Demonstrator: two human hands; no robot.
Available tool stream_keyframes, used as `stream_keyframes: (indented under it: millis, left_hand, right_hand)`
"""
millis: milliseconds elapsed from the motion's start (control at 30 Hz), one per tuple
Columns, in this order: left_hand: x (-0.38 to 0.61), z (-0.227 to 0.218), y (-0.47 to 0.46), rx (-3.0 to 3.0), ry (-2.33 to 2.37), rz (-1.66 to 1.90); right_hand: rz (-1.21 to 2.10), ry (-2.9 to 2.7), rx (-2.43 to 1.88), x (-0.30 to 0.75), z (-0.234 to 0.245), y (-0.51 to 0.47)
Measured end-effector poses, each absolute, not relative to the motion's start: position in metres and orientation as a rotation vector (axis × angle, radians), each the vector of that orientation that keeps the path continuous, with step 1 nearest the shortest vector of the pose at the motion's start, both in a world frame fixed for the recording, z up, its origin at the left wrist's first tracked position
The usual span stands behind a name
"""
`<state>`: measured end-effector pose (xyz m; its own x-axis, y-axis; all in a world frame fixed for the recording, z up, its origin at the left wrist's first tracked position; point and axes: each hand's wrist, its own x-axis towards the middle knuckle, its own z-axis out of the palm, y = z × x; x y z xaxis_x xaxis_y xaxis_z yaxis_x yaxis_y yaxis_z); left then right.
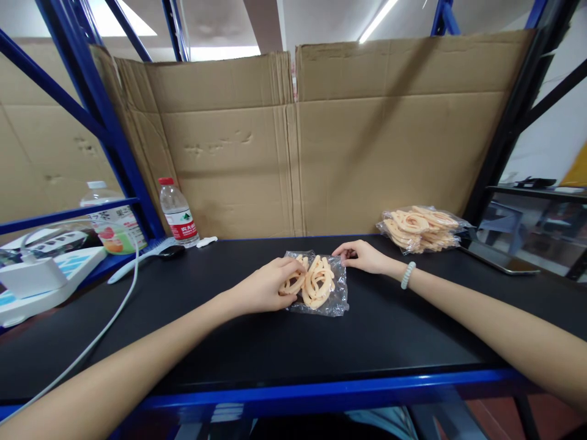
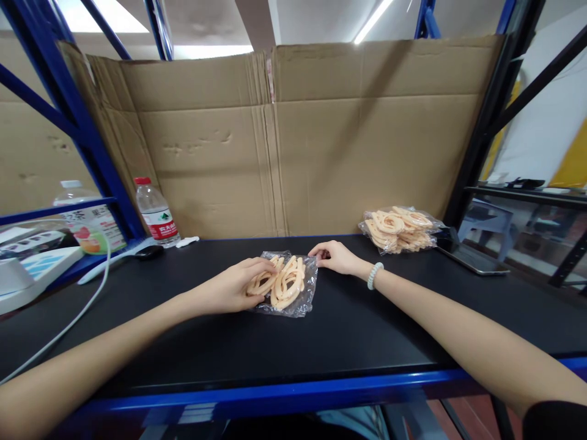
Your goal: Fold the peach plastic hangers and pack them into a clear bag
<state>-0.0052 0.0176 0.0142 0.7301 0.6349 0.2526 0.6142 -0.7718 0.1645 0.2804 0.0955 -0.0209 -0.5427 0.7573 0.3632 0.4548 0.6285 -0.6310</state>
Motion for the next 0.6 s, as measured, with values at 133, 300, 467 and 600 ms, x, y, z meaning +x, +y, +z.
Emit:
stream_keyframes:
  millis: [133, 300, 467, 600]
  left_hand:
    - [-0.007, 0.014, 0.018, 2.864, 1.009, 0.464]
    - [-0.013, 0.015, 0.026, 2.923, 1.26, 0.414]
    - [-0.03, 0.021, 0.042, 2.877, 1.553, 0.326]
    - [-0.03, 0.028, 0.042, 2.794, 1.432, 0.475]
  right_hand:
    - [0.556, -2.252, -0.97, 0.279, -0.018, 0.092]
    - [0.341, -2.352, -1.001, 0.276, -0.007, 0.078]
    - [0.355, -2.358, -0.982, 0.269, -0.004, 0.065]
    - [0.465, -2.364, -1.032, 0.267, -0.01, 0.066]
